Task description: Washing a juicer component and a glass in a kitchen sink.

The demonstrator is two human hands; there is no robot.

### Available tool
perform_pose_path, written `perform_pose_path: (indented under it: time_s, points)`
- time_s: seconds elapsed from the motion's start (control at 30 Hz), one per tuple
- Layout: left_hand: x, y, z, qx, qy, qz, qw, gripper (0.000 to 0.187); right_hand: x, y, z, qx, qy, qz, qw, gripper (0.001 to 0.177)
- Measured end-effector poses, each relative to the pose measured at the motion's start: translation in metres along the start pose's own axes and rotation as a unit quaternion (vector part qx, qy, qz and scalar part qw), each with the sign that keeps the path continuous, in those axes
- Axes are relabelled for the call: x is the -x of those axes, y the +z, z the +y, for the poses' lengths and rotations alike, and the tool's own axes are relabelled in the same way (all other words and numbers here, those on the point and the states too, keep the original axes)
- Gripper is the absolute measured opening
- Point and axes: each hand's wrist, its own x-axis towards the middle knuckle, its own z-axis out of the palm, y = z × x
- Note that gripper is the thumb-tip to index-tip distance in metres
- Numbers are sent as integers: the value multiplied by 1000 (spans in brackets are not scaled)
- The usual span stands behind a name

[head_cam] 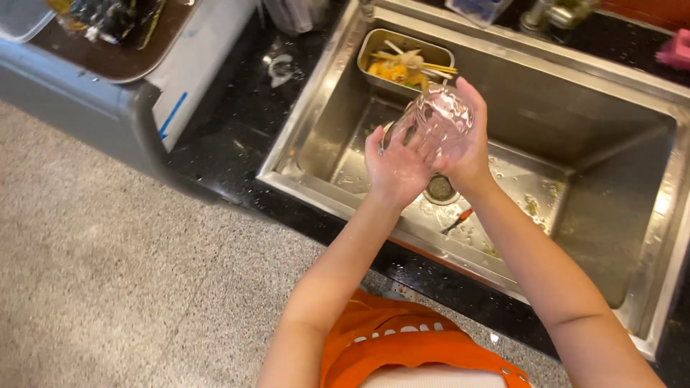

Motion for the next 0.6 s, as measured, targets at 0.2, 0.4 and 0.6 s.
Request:
perform_pose_path:
  time_s: [0.2,0.4,0.6]
  points:
    - [48,15,60,2,34,74,997,71,-12,60,29,143,43,-27,989,114]
    - [57,-26,158,-90,-47,64,993,70,-45,134,56,311,46,-18,949,94]
    - [89,25,286,-171,-116,146,968,74,-90,238,110,377,2,-6,926,90]
